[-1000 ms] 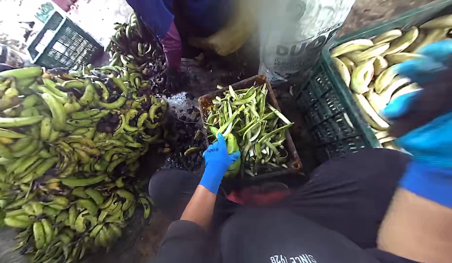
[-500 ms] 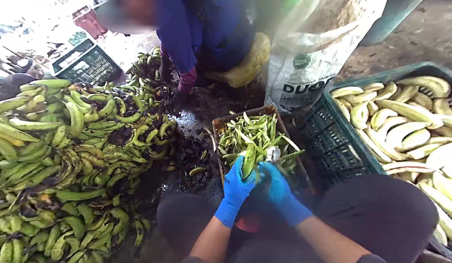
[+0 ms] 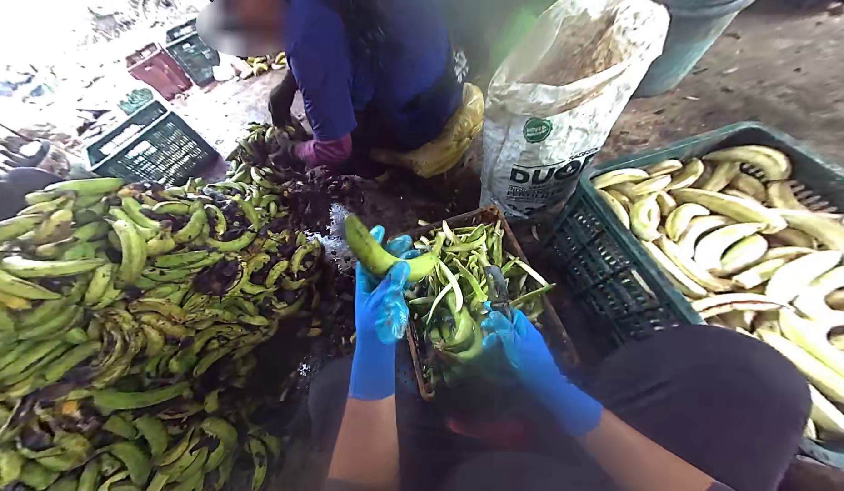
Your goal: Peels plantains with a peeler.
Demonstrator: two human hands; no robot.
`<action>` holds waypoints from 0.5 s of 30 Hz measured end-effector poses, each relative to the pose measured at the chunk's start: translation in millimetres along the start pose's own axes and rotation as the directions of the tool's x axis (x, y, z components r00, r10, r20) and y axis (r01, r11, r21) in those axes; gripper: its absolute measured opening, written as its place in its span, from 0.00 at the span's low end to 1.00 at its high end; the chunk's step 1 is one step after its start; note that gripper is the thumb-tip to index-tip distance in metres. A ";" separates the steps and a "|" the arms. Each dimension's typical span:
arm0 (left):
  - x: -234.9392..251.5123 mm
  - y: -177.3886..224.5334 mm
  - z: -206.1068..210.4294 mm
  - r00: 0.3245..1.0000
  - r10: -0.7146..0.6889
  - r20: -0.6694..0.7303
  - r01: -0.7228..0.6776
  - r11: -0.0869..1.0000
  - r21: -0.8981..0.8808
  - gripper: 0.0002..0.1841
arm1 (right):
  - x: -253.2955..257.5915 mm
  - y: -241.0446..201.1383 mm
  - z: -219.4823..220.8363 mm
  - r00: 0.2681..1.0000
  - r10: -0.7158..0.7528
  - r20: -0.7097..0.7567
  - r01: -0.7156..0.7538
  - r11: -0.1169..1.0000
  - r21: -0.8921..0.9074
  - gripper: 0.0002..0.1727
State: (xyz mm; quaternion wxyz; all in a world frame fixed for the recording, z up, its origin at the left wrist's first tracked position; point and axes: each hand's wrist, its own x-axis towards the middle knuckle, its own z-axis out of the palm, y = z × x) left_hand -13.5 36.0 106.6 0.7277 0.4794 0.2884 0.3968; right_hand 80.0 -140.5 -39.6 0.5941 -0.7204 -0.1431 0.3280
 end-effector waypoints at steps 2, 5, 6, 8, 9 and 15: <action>12.4 -14.5 -17.2 0.985 0.140 0.099 -0.139 0.990 -0.009 0.30 | -8.7 -16.7 0.1 0.994 -0.072 0.078 0.077 0.995 -0.071 0.30; 15.6 -37.2 -19.6 0.957 0.194 0.214 -0.194 0.981 -0.024 0.34 | -23.1 -60.5 6.0 0.895 -0.433 0.105 0.432 0.901 0.033 0.35; 12.7 -42.4 -17.4 0.957 0.178 0.231 -0.177 0.984 -0.026 0.35 | -27.0 -79.3 5.8 0.791 -0.604 0.094 0.595 0.796 0.110 0.35; 8.4 -47.8 -16.5 0.950 0.148 0.273 -0.134 0.989 -0.070 0.35 | -24.4 -102.6 0.3 0.617 -0.780 0.109 0.765 0.626 0.149 0.35; 7.7 -47.4 -18.0 0.943 0.144 0.299 -0.121 0.988 -0.093 0.35 | -18.4 -98.8 -2.8 0.635 -0.758 0.148 0.760 0.648 0.058 0.34; 34.5 -22.1 -30.2 0.904 -0.044 0.424 0.168 0.951 -0.258 0.25 | 12.2 -71.5 -15.2 0.833 0.127 0.539 0.056 0.949 -0.310 0.22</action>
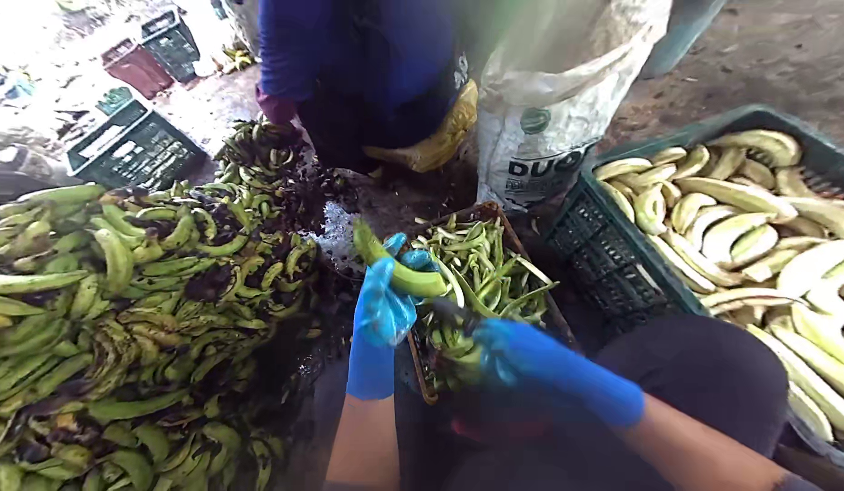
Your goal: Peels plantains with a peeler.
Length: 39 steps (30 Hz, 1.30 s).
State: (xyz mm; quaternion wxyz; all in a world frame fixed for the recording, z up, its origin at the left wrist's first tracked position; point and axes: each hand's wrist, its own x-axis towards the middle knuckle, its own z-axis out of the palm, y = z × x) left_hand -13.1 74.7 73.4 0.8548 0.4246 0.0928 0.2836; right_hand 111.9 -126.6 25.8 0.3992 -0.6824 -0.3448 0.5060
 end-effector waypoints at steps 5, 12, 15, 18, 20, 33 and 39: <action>41.4 7.2 14.4 0.982 -0.188 -0.018 0.186 0.979 -0.088 0.24 | 41.3 -51.7 -83.7 0.565 -0.802 -0.192 0.503 0.520 -0.690 0.31; 34.0 -26.0 26.8 0.983 -0.150 -0.105 0.149 0.989 -0.011 0.22 | 66.8 -53.7 -89.7 0.309 -0.885 -0.348 0.232 0.425 -0.875 0.22; 33.9 -26.7 20.0 0.979 -0.173 -0.109 0.163 0.982 -0.092 0.23 | 82.8 -63.8 -121.8 0.311 -0.758 -0.573 -0.010 0.600 -0.800 0.30; 45.9 -12.8 3.8 0.988 -0.047 -0.148 0.051 0.998 0.029 0.24 | 69.4 -55.3 -86.9 0.472 -0.798 -0.375 0.335 0.556 -0.760 0.29; 52.3 -10.8 -3.4 0.985 0.111 -0.135 -0.098 0.990 0.099 0.28 | 61.8 -47.0 -57.9 0.590 -0.778 -0.216 0.508 0.566 -0.649 0.31; 57.3 -27.8 -4.1 0.962 0.229 -0.147 -0.243 0.966 -0.090 0.36 | 68.5 -44.3 -42.3 0.482 -0.828 -0.287 0.394 0.498 -0.772 0.29; 43.1 -17.7 5.3 0.960 -0.254 0.121 0.222 0.948 0.227 0.33 | 86.5 -58.4 -95.7 0.352 -0.864 -0.359 0.260 0.459 -0.849 0.28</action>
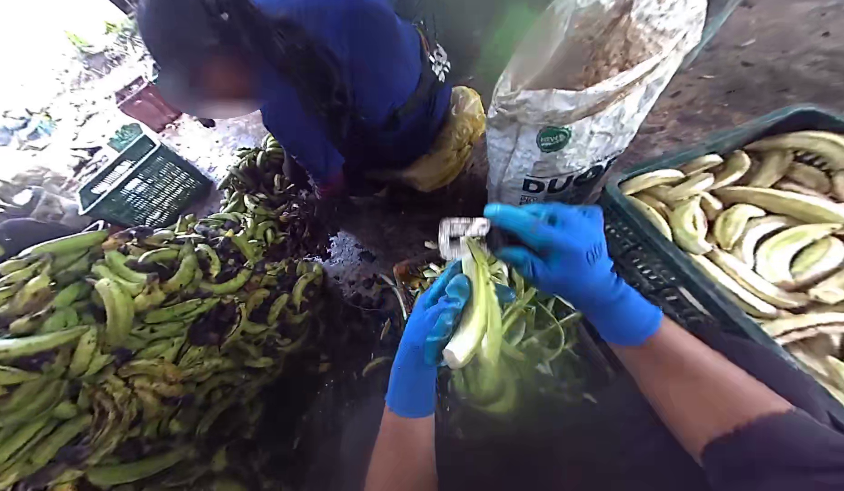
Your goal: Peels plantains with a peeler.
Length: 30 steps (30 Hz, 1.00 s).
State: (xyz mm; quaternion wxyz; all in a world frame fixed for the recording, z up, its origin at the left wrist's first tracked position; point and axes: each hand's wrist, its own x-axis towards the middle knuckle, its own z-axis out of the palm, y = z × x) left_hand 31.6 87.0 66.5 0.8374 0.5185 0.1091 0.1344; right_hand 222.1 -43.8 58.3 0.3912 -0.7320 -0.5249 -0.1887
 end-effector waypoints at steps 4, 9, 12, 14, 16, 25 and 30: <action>8.5 1.0 -1.9 0.991 0.083 -0.104 -0.090 0.994 -0.069 0.27 | -3.7 0.3 4.3 0.995 0.105 -0.002 -0.105 0.993 -0.060 0.32; 23.0 4.6 4.8 0.798 0.412 -0.439 -0.550 0.796 -0.252 0.20 | -36.0 -34.1 11.2 0.985 -0.171 0.006 0.171 0.985 -0.005 0.30; 8.7 7.7 -2.1 0.959 0.214 -0.188 -0.230 0.971 -0.066 0.27 | -7.0 -8.5 9.2 0.988 -0.153 0.001 0.153 0.986 0.061 0.29; 6.7 15.1 -10.3 0.999 -0.029 0.027 0.025 0.991 0.130 0.28 | 5.9 12.9 8.1 0.997 -0.049 0.063 0.045 0.996 0.076 0.31; 13.9 14.4 -22.4 0.959 -0.213 0.187 0.166 0.957 0.240 0.34 | 8.7 25.5 9.6 0.985 0.120 0.123 -0.127 0.990 0.054 0.36; 44.3 17.8 16.4 0.877 0.151 -0.457 -0.440 0.637 -0.633 0.27 | -37.0 -32.1 19.7 0.987 -0.110 -0.121 0.105 0.993 -0.050 0.29; 29.7 6.1 17.3 0.916 0.271 -0.296 -0.350 0.901 -0.257 0.24 | -17.2 -18.6 14.6 0.990 -0.103 -0.101 0.104 0.995 0.003 0.33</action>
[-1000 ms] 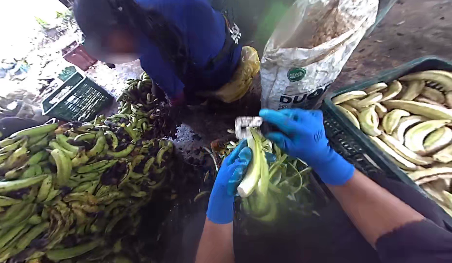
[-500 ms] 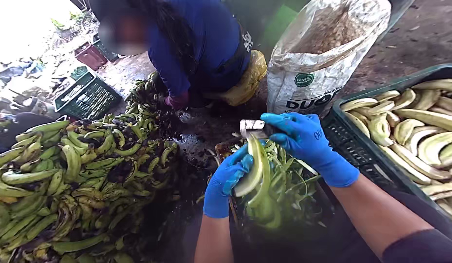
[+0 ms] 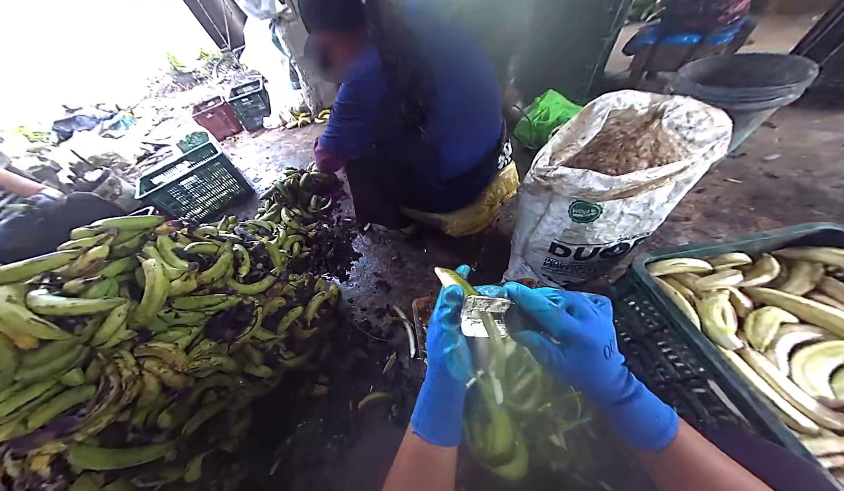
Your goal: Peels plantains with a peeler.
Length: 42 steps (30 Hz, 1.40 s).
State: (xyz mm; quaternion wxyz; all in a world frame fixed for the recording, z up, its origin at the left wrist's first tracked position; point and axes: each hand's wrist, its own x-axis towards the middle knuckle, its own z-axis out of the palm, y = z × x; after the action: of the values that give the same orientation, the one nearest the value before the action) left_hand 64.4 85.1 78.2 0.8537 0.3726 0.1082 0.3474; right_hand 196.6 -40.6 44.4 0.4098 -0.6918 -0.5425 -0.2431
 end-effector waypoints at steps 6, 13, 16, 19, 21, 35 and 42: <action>-28.2 4.2 -14.8 0.961 -0.158 0.226 0.017 0.852 0.523 0.33 | 17.2 22.6 -11.2 0.916 0.261 0.305 -0.292 0.955 0.059 0.30; -0.4 15.1 -29.9 0.972 -0.221 0.083 0.236 0.902 -0.361 0.25 | -14.4 -7.3 -8.9 0.993 -0.092 0.075 0.092 0.996 0.005 0.29; -9.7 5.1 -23.6 0.981 -0.170 0.093 0.188 0.953 -0.240 0.18 | -11.7 -19.8 -5.6 0.988 -0.117 0.102 0.107 0.990 0.092 0.26; -20.2 -9.3 -4.2 0.989 -0.145 -0.002 0.145 0.989 0.021 0.17 | 6.8 -12.6 -2.5 0.928 0.266 0.263 -0.336 0.900 0.277 0.32; -15.2 -9.6 -10.3 0.979 -0.170 0.108 0.165 0.984 0.061 0.25 | 8.0 1.9 0.7 0.786 0.488 0.378 -0.610 0.708 0.355 0.28; -27.2 4.8 -14.6 0.988 -0.144 -0.059 0.143 0.990 -0.008 0.21 | -2.4 9.4 -7.6 0.751 0.581 0.313 -0.654 0.720 0.232 0.29; -38.1 -6.2 -39.6 0.972 -0.222 0.077 0.174 0.898 0.404 0.23 | -29.7 -53.7 -31.8 0.621 0.091 0.778 -0.781 -0.017 0.625 0.24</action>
State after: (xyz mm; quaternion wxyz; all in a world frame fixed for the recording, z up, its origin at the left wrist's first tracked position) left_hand 22.0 78.7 43.3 0.7971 0.5440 0.1614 0.2066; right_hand 140.4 -79.4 54.8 0.6320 -0.4390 -0.3814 0.5122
